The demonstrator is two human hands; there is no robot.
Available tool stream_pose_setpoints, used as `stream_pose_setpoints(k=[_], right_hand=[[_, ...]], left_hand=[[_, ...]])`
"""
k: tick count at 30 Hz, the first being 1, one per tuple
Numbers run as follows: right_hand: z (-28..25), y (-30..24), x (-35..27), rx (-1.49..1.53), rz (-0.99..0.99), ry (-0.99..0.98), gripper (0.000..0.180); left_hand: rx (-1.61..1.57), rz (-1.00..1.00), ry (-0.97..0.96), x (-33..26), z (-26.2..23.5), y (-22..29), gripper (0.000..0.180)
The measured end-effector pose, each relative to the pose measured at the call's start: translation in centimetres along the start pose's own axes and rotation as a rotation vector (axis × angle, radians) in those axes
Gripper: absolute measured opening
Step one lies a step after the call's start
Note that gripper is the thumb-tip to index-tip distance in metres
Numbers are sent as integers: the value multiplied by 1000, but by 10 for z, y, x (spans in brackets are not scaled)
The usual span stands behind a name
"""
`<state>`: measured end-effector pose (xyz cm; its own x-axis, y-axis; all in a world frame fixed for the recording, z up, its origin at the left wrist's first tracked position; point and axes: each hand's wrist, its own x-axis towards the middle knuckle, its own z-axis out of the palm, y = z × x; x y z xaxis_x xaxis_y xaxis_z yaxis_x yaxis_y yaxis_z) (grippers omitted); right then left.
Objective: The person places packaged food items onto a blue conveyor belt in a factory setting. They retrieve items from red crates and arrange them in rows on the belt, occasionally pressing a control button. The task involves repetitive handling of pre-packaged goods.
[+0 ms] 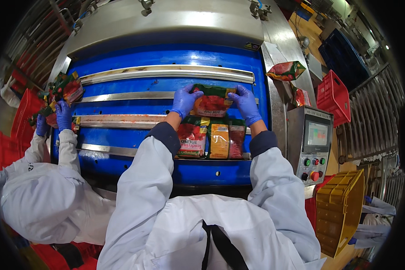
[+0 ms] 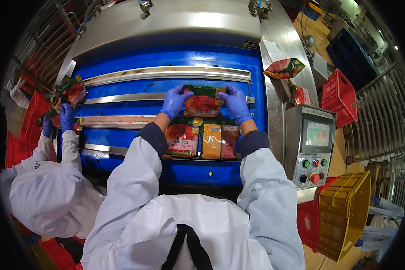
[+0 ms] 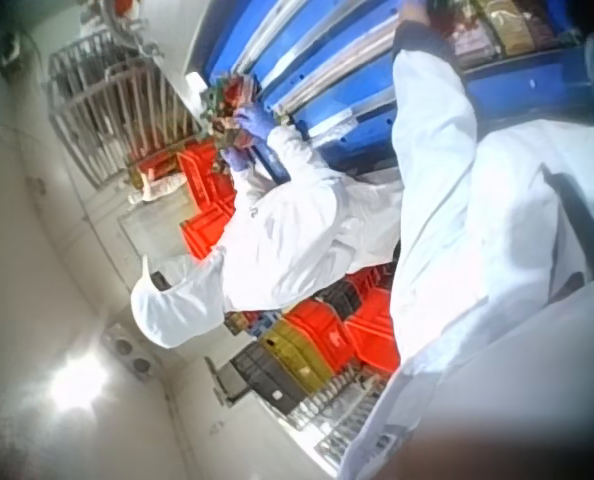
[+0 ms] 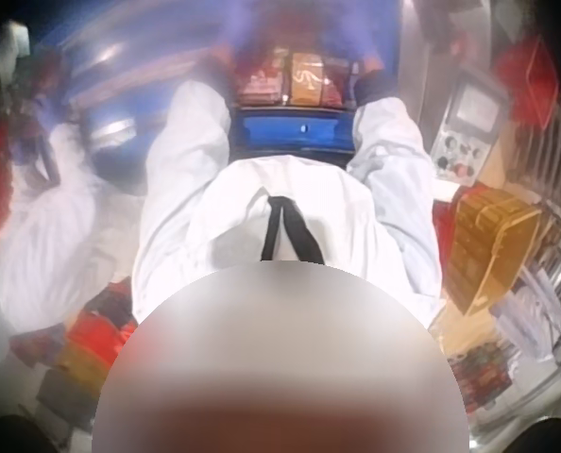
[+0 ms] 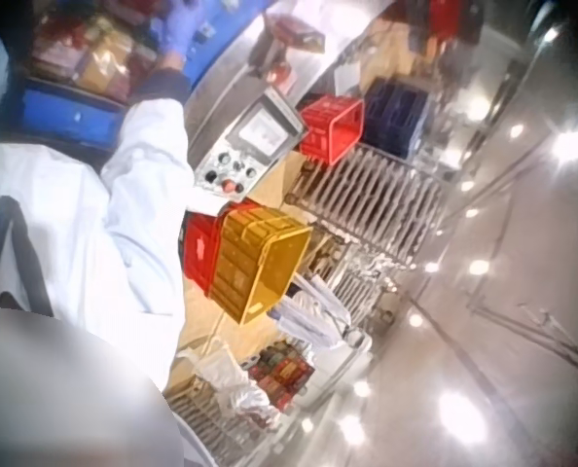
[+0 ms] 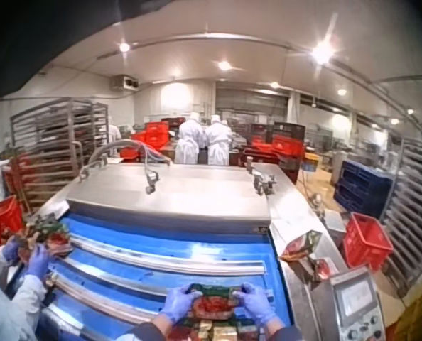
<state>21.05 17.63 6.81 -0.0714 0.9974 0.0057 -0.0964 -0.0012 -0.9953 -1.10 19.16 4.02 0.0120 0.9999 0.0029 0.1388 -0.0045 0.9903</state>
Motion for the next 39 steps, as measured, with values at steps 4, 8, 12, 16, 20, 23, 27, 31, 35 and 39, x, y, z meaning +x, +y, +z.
stream_pose_setpoints(k=[4, 8, 12, 16, 20, 23, 27, 31, 35, 39], right_hand=[[26, -30, -4, -4, -146, -138, 12], [86, -62, -33, 9, -17, -227, 11], [135, -24, -49, 82, 161, -378, 8], [166, 59, -34, -812, -124, -446, 16], [191, 46, -31, -1202, -184, -366, 17], [200, 38, -21, -1292, -68, -369, 18], [194, 33, -6, -1275, 47, -391, 21], [188, 43, -1, -1248, 26, -360, 20], [172, 55, -1, -1097, 18, -300, 19], [90, 14, 4, -844, -2, 125, 21]], left_hand=[[-82, -21, -26, -20, -33, 26, 23], [-164, 119, 107, -72, -95, 50, 15], [-94, -76, 194, -114, -157, 21, 15], [533, -46, 370, -125, -182, -52, 23], [967, -130, 288, -101, -172, -35, 24], [1110, -269, 252, -91, -169, -29, 25], [1170, -423, 292, -80, -171, -12, 32], [1298, 258, 100, -102, -132, -17, 68], [1376, 7, -220, -118, -106, -16, 62], [1306, -54, -245, -120, -115, -21, 63]])
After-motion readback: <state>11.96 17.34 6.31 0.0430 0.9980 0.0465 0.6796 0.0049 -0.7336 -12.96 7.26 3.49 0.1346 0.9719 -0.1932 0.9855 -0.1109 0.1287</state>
